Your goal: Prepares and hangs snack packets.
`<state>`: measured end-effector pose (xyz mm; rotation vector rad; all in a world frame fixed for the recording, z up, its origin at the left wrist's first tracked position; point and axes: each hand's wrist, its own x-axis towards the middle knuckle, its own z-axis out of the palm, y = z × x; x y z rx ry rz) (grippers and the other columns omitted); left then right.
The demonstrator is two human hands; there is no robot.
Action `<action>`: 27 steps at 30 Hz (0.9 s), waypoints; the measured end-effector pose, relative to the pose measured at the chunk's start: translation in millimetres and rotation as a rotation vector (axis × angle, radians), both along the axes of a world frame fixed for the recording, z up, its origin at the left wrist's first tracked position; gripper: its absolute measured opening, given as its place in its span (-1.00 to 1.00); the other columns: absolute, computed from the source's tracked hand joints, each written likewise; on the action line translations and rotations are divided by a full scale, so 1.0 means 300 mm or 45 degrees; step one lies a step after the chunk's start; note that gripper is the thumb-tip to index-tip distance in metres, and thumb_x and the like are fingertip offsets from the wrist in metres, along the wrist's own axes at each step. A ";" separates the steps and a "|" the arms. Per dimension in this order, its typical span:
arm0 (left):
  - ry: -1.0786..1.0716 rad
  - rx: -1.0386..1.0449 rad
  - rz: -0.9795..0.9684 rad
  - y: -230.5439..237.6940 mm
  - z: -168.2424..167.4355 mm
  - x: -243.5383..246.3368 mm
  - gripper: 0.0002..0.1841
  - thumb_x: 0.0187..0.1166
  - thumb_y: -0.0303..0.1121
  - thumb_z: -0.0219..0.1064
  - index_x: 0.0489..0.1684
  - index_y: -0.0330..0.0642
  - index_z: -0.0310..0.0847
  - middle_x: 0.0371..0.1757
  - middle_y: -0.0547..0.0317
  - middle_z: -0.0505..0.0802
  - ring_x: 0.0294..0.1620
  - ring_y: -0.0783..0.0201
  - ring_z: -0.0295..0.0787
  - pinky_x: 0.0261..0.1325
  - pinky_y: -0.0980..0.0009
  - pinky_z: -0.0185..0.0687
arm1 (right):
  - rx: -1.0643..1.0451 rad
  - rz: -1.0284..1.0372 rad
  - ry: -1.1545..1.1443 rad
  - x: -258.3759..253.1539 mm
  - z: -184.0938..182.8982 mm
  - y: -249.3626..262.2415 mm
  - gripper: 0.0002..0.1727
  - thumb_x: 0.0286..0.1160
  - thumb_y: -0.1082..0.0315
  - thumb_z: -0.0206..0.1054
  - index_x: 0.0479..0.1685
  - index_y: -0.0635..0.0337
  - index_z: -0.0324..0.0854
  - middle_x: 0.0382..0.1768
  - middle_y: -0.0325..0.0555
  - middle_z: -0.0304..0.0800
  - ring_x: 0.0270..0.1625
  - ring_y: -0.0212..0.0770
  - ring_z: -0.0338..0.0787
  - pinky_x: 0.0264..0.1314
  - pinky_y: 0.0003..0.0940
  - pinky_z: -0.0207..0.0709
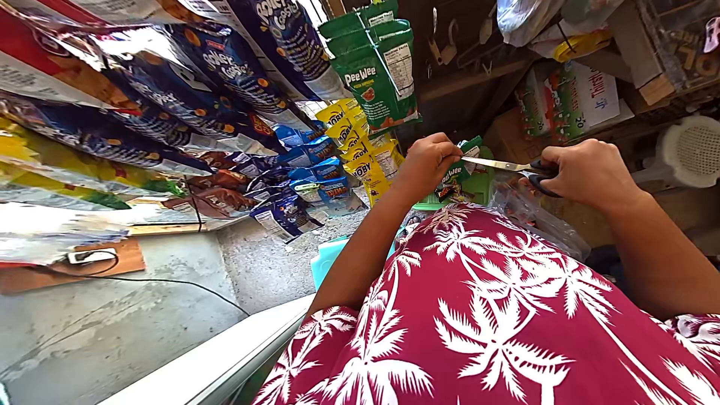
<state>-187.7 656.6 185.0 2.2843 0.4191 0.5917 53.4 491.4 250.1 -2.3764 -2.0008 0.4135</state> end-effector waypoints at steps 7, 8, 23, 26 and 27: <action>0.038 0.028 -0.044 0.011 -0.005 -0.005 -0.86 0.58 -0.58 0.33 -0.16 -0.40 0.84 -0.12 -0.16 0.87 -0.04 0.00 0.85 0.17 0.17 0.71 | 0.054 0.111 -0.122 -0.008 0.004 0.007 -0.78 0.24 0.37 0.60 -0.45 0.27 0.64 -0.63 0.20 0.67 -0.48 0.33 0.75 -0.51 0.24 0.38; 0.039 0.032 -0.048 0.011 -0.006 -0.006 -0.87 0.58 -0.59 0.33 -0.16 -0.41 0.83 -0.12 -0.16 0.87 -0.03 -0.01 0.85 0.17 0.17 0.71 | 0.081 0.132 -0.135 -0.006 0.000 0.007 -0.77 0.23 0.38 0.60 -0.47 0.28 0.62 -0.65 0.19 0.65 -0.51 0.33 0.74 -0.53 0.22 0.36; -0.007 0.074 -0.034 0.024 0.011 -0.020 -0.87 0.59 -0.60 0.31 -0.16 -0.40 0.82 -0.13 -0.15 0.86 -0.06 0.03 0.85 0.15 0.24 0.72 | 0.166 0.157 0.033 0.010 -0.028 0.011 -0.79 0.23 0.46 0.56 -0.49 0.35 0.60 -0.56 0.22 0.68 -0.44 0.32 0.76 -0.48 0.24 0.45; -0.001 0.085 -0.038 0.023 0.011 -0.021 -0.86 0.60 -0.59 0.30 -0.16 -0.40 0.81 -0.13 -0.16 0.85 -0.06 0.03 0.85 0.14 0.23 0.72 | 0.242 0.230 -0.097 0.005 -0.020 0.011 -0.77 0.19 0.42 0.53 -0.55 0.30 0.55 -0.65 0.18 0.63 -0.56 0.28 0.71 -0.61 0.15 0.29; -0.002 0.088 -0.036 0.022 0.010 -0.022 -0.86 0.60 -0.59 0.30 -0.16 -0.40 0.81 -0.13 -0.15 0.86 -0.05 0.03 0.85 0.14 0.23 0.71 | 0.269 0.256 -0.136 0.004 -0.015 0.012 -0.77 0.18 0.41 0.52 -0.55 0.30 0.54 -0.67 0.16 0.61 -0.59 0.27 0.70 -0.64 0.13 0.27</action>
